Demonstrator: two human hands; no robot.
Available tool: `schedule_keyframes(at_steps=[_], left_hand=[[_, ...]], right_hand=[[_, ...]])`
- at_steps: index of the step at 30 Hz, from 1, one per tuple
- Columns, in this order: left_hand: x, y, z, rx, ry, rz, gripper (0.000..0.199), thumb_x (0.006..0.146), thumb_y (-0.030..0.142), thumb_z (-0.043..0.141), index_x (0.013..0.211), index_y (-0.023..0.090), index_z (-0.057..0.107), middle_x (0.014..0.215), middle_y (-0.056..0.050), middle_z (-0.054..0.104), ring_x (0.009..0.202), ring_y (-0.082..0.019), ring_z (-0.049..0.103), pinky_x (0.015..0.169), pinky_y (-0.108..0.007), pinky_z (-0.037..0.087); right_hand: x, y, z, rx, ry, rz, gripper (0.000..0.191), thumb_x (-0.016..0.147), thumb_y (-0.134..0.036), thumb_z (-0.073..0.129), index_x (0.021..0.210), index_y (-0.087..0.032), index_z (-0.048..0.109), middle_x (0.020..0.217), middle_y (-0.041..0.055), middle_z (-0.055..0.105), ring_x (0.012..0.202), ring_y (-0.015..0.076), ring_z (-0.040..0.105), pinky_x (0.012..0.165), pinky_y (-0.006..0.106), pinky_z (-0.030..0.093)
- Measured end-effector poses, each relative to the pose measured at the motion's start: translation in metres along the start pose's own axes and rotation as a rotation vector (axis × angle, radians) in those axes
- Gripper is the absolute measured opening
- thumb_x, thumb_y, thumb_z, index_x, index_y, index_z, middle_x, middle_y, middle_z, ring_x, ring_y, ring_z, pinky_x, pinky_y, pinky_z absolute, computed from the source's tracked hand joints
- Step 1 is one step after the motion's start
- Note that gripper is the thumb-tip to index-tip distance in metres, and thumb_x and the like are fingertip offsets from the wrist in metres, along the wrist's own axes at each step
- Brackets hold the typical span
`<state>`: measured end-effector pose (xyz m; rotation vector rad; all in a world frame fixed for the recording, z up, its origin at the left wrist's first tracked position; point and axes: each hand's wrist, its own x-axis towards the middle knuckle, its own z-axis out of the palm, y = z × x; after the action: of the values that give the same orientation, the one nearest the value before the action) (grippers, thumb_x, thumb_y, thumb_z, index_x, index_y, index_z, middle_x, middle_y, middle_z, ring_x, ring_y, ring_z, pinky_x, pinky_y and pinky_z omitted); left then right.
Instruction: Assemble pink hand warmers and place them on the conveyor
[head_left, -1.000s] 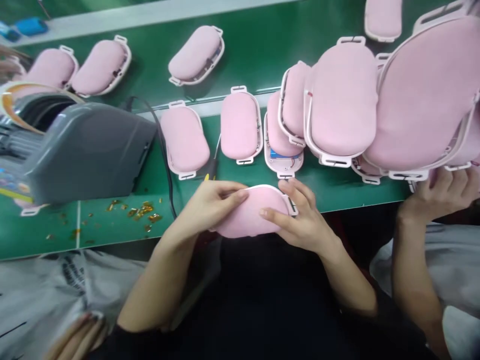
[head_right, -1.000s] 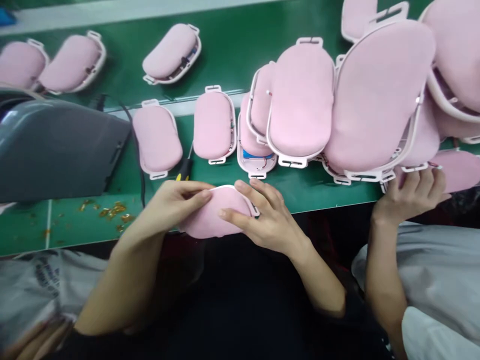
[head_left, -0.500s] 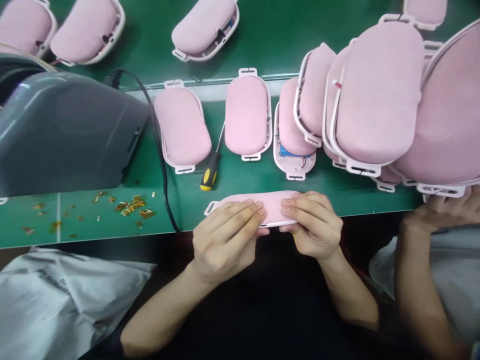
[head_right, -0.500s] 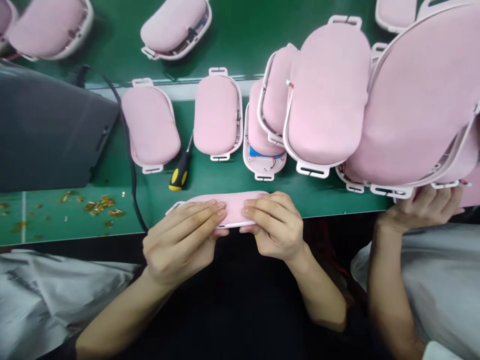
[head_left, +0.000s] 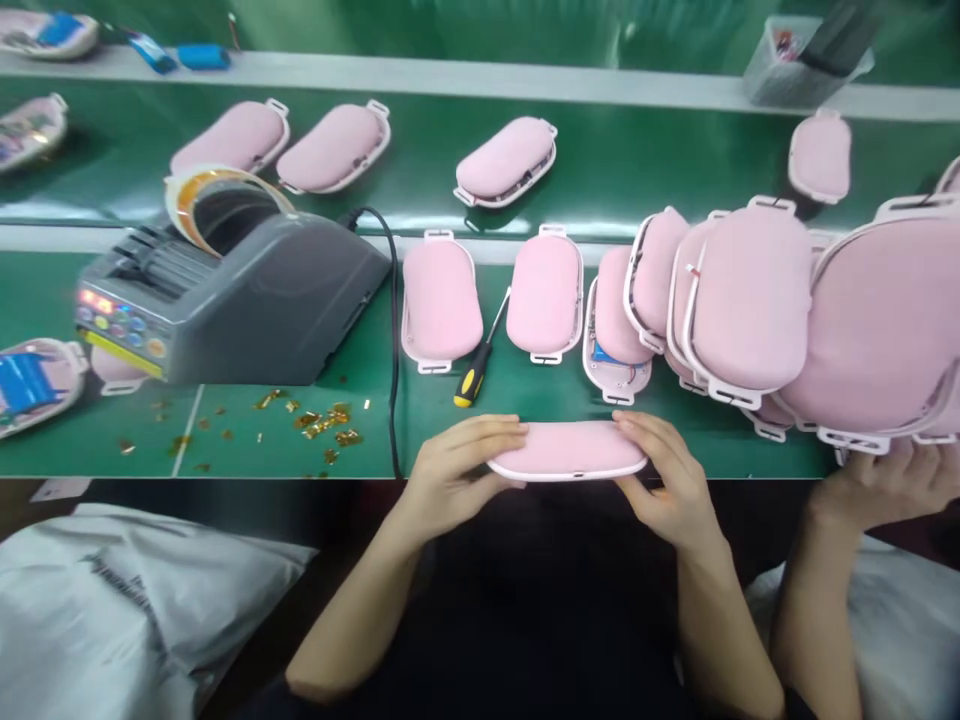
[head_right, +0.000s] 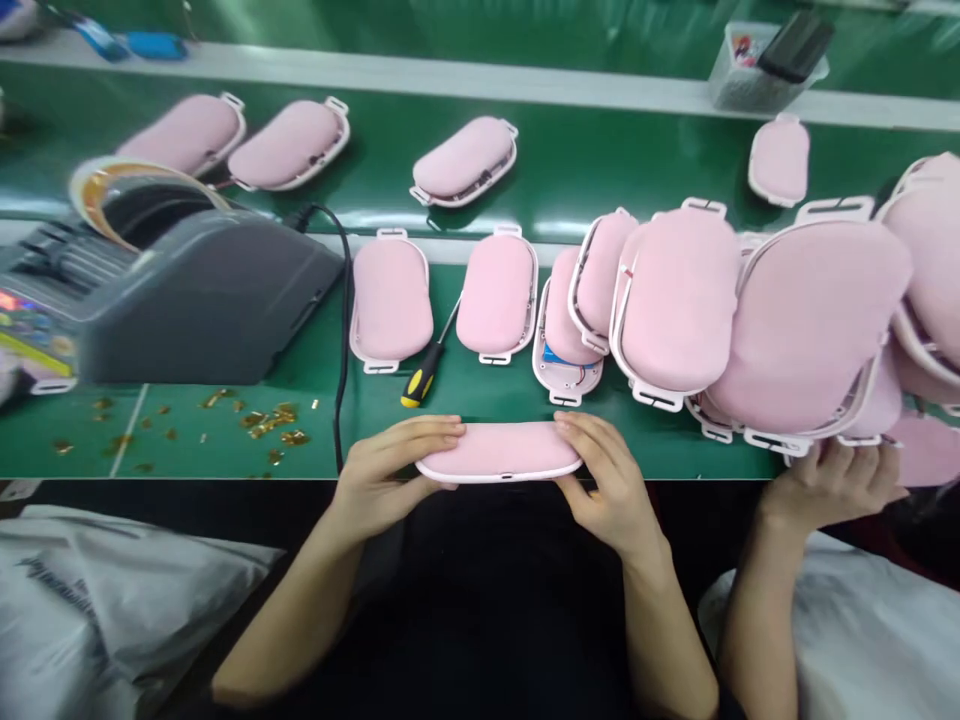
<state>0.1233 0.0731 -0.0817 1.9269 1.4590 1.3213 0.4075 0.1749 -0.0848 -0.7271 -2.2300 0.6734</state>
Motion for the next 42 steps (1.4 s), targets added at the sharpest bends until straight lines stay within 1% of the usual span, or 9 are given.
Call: schedule_keyframes(at_steps=[7,10,13,17,23,29,32,37,42], left_hand=[[-0.004,-0.010,0.002,-0.255,0.100,0.080,0.040,0.089,0.048,0.083,0.123,0.027,0.077,0.111,-0.009,0.083,0.112,-0.027,0.079,0.097,-0.040,0.067],[-0.006,-0.016,0.017,-0.253,0.492,0.013,0.068,0.098,0.054,0.072,0.157,0.029,0.050,0.154,-0.015,0.062,0.138,-0.028,0.066,0.106,-0.041,0.064],[-0.003,-0.020,0.026,-0.047,0.555,-0.090,0.055,0.104,0.034,0.067,0.155,0.026,0.050,0.144,-0.011,0.069,0.134,-0.022,0.068,0.110,-0.035,0.061],[0.004,-0.018,0.022,0.211,0.319,-0.015,0.036,0.104,0.026,0.060,0.140,0.022,0.062,0.126,-0.009,0.078,0.122,-0.023,0.074,0.105,-0.036,0.064],[0.010,-0.016,0.017,0.264,0.277,0.122,0.030,0.102,0.021,0.051,0.128,0.018,0.066,0.109,-0.007,0.081,0.104,-0.023,0.078,0.089,-0.034,0.068],[0.016,-0.027,0.032,0.280,0.409,0.138,0.027,0.103,0.024,0.045,0.117,0.019,0.068,0.088,-0.002,0.080,0.075,-0.019,0.075,0.063,-0.030,0.063],[0.016,-0.028,0.036,0.256,0.374,0.138,0.027,0.099,0.023,0.052,0.119,0.019,0.068,0.088,-0.004,0.079,0.074,-0.020,0.074,0.063,-0.032,0.062],[0.012,-0.016,0.024,0.122,0.195,0.014,0.036,0.093,0.022,0.059,0.127,0.019,0.068,0.098,-0.010,0.081,0.081,-0.027,0.076,0.069,-0.041,0.066],[-0.007,-0.004,0.016,-0.239,0.274,-0.095,0.026,0.104,0.025,0.060,0.127,0.026,0.071,0.103,-0.008,0.082,0.094,-0.023,0.079,0.091,-0.037,0.065]], right_hand=[[0.030,-0.037,-0.018,-0.075,-0.132,-0.181,0.033,0.100,-0.015,0.068,0.131,-0.023,0.069,0.122,0.0088,0.080,0.113,0.0238,0.078,0.097,0.040,0.068],[0.071,-0.065,-0.038,-0.256,-0.024,-0.299,0.031,0.099,-0.014,0.067,0.130,-0.019,0.068,0.118,0.0095,0.081,0.109,0.0230,0.079,0.094,0.035,0.066],[0.150,-0.081,-0.052,-0.619,0.062,-0.278,0.033,0.101,-0.030,0.071,0.132,-0.019,0.068,0.104,0.0094,0.082,0.088,0.0222,0.080,0.078,0.031,0.064],[0.294,-0.062,-0.045,-1.162,-0.411,0.249,0.042,0.108,-0.050,0.057,0.129,-0.016,0.069,0.105,0.0176,0.078,0.097,0.0302,0.078,0.082,0.038,0.060],[0.413,0.013,0.003,-1.236,-0.718,0.301,0.039,0.103,-0.041,0.071,0.132,-0.016,0.066,0.131,0.0103,0.068,0.113,0.0240,0.070,0.098,0.046,0.063],[0.438,0.038,0.077,-1.083,-0.900,-0.092,0.060,0.101,-0.039,0.072,0.155,-0.023,0.051,0.169,0.0129,0.040,0.153,0.0368,0.043,0.126,0.064,0.037],[0.440,0.037,0.098,-0.979,-0.989,-0.212,0.059,0.099,-0.033,0.073,0.153,-0.021,0.053,0.163,0.0130,0.048,0.148,0.0336,0.049,0.124,0.059,0.040],[0.435,0.020,0.076,-0.894,-0.905,-0.204,0.094,0.070,-0.012,0.087,0.155,-0.006,0.047,0.147,0.0241,0.059,0.134,0.0348,0.059,0.115,0.044,0.046],[0.360,-0.051,0.033,-0.609,-0.615,-0.301,0.117,0.069,-0.040,0.093,0.164,-0.015,0.030,0.152,0.0185,0.053,0.142,0.0394,0.050,0.123,0.052,0.040]])
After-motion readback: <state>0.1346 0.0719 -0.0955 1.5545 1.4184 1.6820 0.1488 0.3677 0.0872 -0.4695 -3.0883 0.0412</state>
